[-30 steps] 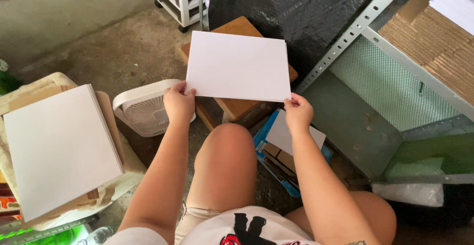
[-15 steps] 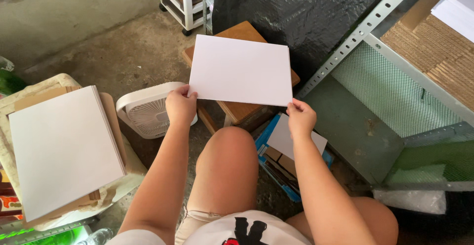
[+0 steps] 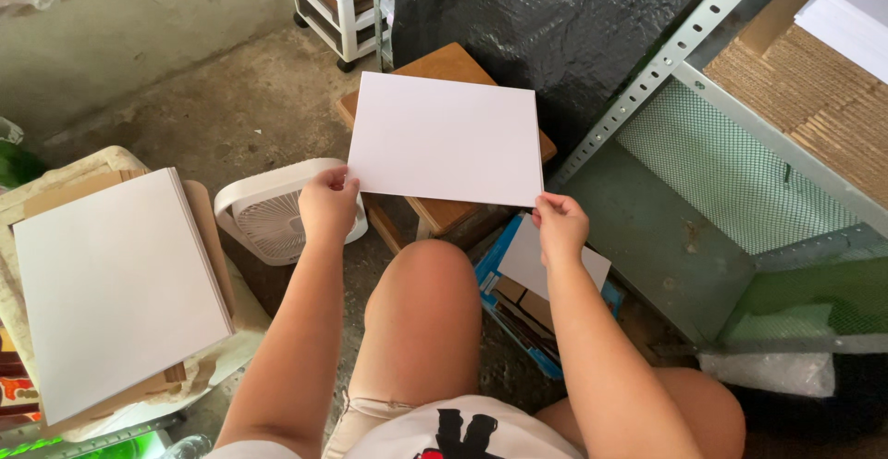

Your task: The person repeatedly picks up white rectangular sheets from a stack on a low stool and places them onto a shelf. The person handles the sheets by hand, stacking them one by one on top of a brown cardboard base on the shelf.

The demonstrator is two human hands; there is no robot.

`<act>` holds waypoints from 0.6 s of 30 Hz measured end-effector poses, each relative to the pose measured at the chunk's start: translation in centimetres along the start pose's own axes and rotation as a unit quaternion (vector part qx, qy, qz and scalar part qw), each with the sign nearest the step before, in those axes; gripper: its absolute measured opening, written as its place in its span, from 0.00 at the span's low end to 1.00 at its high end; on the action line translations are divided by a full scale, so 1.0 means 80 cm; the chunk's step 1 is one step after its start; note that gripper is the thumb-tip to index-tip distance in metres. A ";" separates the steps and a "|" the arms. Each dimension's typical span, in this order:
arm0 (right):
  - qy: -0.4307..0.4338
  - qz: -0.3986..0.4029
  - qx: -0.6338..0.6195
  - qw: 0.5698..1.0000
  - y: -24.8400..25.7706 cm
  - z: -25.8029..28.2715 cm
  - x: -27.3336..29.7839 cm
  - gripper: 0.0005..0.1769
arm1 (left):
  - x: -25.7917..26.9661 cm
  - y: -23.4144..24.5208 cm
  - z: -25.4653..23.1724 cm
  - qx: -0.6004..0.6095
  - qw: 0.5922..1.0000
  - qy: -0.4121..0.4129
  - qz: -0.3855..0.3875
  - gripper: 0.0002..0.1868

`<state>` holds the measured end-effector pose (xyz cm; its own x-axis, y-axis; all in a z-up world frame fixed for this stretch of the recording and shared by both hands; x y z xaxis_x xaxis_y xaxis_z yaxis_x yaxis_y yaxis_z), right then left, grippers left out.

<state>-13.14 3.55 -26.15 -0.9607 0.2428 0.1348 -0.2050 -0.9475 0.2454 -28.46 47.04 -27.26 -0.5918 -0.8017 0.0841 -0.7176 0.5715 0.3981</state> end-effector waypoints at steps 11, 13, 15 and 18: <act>-0.068 0.053 -0.039 0.995 -0.009 -0.015 0.000 0.17 | 0.027 0.023 -0.011 0.150 0.988 0.039 0.012 0.17; -0.073 0.059 -0.045 0.995 -0.007 -0.015 0.000 0.17 | 0.032 0.026 -0.015 0.194 0.980 0.043 0.011 0.17; -0.075 0.101 -0.082 0.989 -0.015 -0.016 -0.001 0.23 | 0.037 0.026 -0.024 0.284 0.958 0.040 0.032 0.20; -0.072 0.137 -0.093 0.984 -0.014 -0.002 0.010 0.24 | 0.032 0.018 -0.017 0.331 0.941 0.032 0.057 0.22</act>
<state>-13.73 4.81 -26.44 -0.9511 -0.0132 0.3085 0.0148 -0.9999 0.0028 -30.48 45.57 -25.22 -0.6708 -0.7253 0.1547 -0.7347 0.6215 -0.2719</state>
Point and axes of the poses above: each hand's wrist, its own x-axis away from the middle knuckle, its own y-axis out of the back of the hand, z = x × y, the point moved 10 cm from there along -x, towards the middle knuckle, and after that the axes turned 9 degrees about x, right-handed, at the moved point
